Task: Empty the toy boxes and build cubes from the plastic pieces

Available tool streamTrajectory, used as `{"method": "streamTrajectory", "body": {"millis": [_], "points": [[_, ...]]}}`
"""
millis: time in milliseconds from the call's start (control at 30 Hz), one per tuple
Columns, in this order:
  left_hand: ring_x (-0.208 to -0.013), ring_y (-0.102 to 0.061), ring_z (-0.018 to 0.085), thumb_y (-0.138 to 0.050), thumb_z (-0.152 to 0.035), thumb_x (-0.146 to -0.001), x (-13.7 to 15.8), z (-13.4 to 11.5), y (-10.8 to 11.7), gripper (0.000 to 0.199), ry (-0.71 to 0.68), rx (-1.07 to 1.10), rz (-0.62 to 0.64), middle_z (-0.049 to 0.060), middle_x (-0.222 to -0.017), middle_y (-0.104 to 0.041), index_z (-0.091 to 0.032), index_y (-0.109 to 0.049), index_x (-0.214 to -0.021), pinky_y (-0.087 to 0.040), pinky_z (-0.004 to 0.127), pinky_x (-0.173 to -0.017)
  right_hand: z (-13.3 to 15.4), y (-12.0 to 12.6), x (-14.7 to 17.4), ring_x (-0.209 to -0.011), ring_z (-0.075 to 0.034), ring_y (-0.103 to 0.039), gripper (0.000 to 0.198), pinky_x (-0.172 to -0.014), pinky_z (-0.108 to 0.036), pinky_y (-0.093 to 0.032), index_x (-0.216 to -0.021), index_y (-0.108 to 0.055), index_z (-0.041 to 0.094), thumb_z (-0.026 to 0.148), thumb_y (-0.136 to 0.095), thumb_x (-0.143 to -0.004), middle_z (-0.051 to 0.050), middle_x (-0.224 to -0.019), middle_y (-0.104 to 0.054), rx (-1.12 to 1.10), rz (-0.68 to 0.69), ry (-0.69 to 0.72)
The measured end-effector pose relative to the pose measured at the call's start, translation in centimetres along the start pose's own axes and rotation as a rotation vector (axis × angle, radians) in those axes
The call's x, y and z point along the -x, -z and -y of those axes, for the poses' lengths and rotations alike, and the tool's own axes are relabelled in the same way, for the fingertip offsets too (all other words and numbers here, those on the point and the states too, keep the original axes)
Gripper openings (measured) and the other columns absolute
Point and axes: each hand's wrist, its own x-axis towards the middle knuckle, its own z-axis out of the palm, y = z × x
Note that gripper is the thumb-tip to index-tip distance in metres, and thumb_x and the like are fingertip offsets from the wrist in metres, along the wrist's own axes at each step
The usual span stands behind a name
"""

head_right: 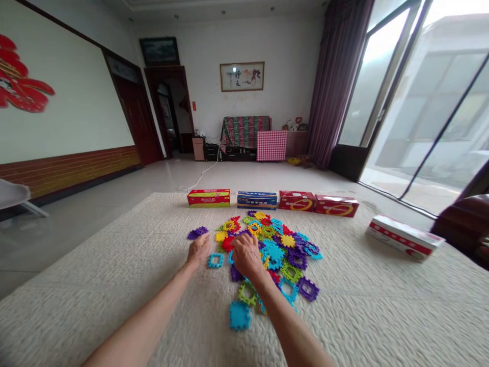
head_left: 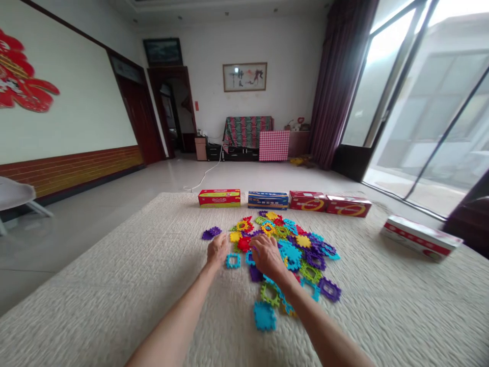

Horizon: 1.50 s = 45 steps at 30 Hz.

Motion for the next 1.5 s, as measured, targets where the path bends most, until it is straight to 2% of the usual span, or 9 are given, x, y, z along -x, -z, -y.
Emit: {"method": "streamTrajectory", "body": {"millis": [133,233,333,433,567,700,933,1167,1500], "points": [[-0.109,-0.062,0.022,-0.044,-0.021,-0.085,-3.5,3.0,1.7,0.034,0.077,-0.118,-0.088,0.009,-0.113,-0.069,-0.020,-0.067,-0.111,-0.047,0.034,-0.095,-5.9,2.2,1.9,-0.111,-0.024,-0.054,0.026,-0.097,-0.041,-0.033,-0.104,-0.066,0.022,0.025,-0.044,-0.090,-0.009,-0.115,-0.066,0.031,-0.219,-0.179],[-0.115,-0.058,0.026,-0.047,-0.026,-0.085,-5.2,4.8,1.5,0.038,0.138,-0.227,-0.092,0.015,-0.118,-0.065,-0.015,-0.063,-0.116,-0.044,0.036,-0.097,-12.0,3.4,3.9,-0.111,-0.027,-0.056,0.032,-0.095,-0.043,-0.038,-0.107,-0.065,0.019,0.034,-0.043,-0.088,-0.012,-0.120,-0.064,0.137,-0.333,-0.491],[-0.116,-0.057,0.030,-0.047,-0.034,-0.085,-5.9,5.3,0.3,0.042,0.169,-0.328,-0.026,0.018,-0.119,-0.064,-0.012,-0.062,-0.118,-0.044,0.039,-0.096,-17.0,4.1,5.5,-0.114,-0.033,-0.055,0.046,-0.093,-0.047,-0.040,-0.117,-0.062,0.015,0.045,-0.048,-0.084,-0.018,-0.123,-0.061,0.230,-0.287,-0.822],[-0.113,-0.059,0.027,-0.046,-0.035,-0.087,-6.0,4.5,-1.6,0.040,0.101,-0.291,0.015,0.015,-0.116,-0.066,-0.014,-0.062,-0.117,-0.043,0.036,-0.096,-19.3,3.9,6.1,-0.110,-0.037,-0.058,0.054,-0.090,-0.049,-0.043,-0.117,-0.063,0.015,0.053,-0.049,-0.082,-0.020,-0.115,-0.064,0.252,-0.144,-0.926],[-0.107,-0.062,0.023,-0.045,-0.032,-0.086,-5.3,2.1,-4.3,0.036,0.019,-0.117,0.000,0.011,-0.111,-0.069,-0.017,-0.063,-0.114,-0.045,0.033,-0.096,-18.9,3.0,4.7,-0.103,-0.034,-0.062,0.053,-0.087,-0.046,-0.046,-0.117,-0.064,0.015,0.050,-0.051,-0.080,-0.018,-0.106,-0.068,0.165,-0.135,-0.872],[-0.111,-0.060,0.024,-0.046,-0.027,-0.084,-4.5,-0.7,-6.0,0.036,-0.022,0.031,-0.029,0.013,-0.116,-0.066,-0.014,-0.064,-0.112,-0.045,0.034,-0.100,-17.0,1.8,2.1,-0.096,-0.028,-0.065,0.048,-0.085,-0.042,-0.050,-0.108,-0.066,0.017,0.051,-0.051,-0.079,-0.012,-0.100,-0.070,-0.188,-0.219,-0.775],[-0.123,-0.053,0.026,-0.050,-0.030,-0.086,-1.5,-4.4,-4.7,0.038,-0.276,0.099,0.054,0.015,-0.128,-0.060,-0.012,-0.063,-0.117,-0.040,0.039,-0.108,-13.7,1.3,0.3,-0.107,-0.025,-0.063,0.051,-0.093,-0.039,-0.048,-0.114,-0.063,0.019,0.055,-0.056,-0.078,-0.011,-0.116,-0.067,-0.497,-0.239,-0.546],[-0.137,-0.038,0.029,-0.050,-0.050,-0.089,6.5,-7.0,-1.8,0.052,-0.709,0.027,0.341,0.011,-0.143,-0.049,-0.020,-0.056,-0.131,-0.030,0.047,-0.114,-15.0,4.1,6.0,-0.104,-0.028,-0.063,0.050,-0.091,-0.043,-0.047,-0.108,-0.065,0.016,0.054,-0.051,-0.079,-0.015,-0.111,-0.069,-0.309,-0.350,-0.631],[-0.141,-0.029,0.036,-0.056,-0.067,-0.079,11.8,-7.6,-0.3,0.073,-0.761,-0.052,0.562,0.011,-0.151,-0.039,-0.025,-0.049,-0.138,-0.025,0.060,-0.112,-10.8,5.5,12.6,-0.095,-0.026,-0.064,0.057,-0.086,-0.040,-0.049,-0.119,-0.061,0.016,0.058,-0.048,-0.082,-0.012,-0.109,-0.069,-0.247,-0.162,-0.709]]}}
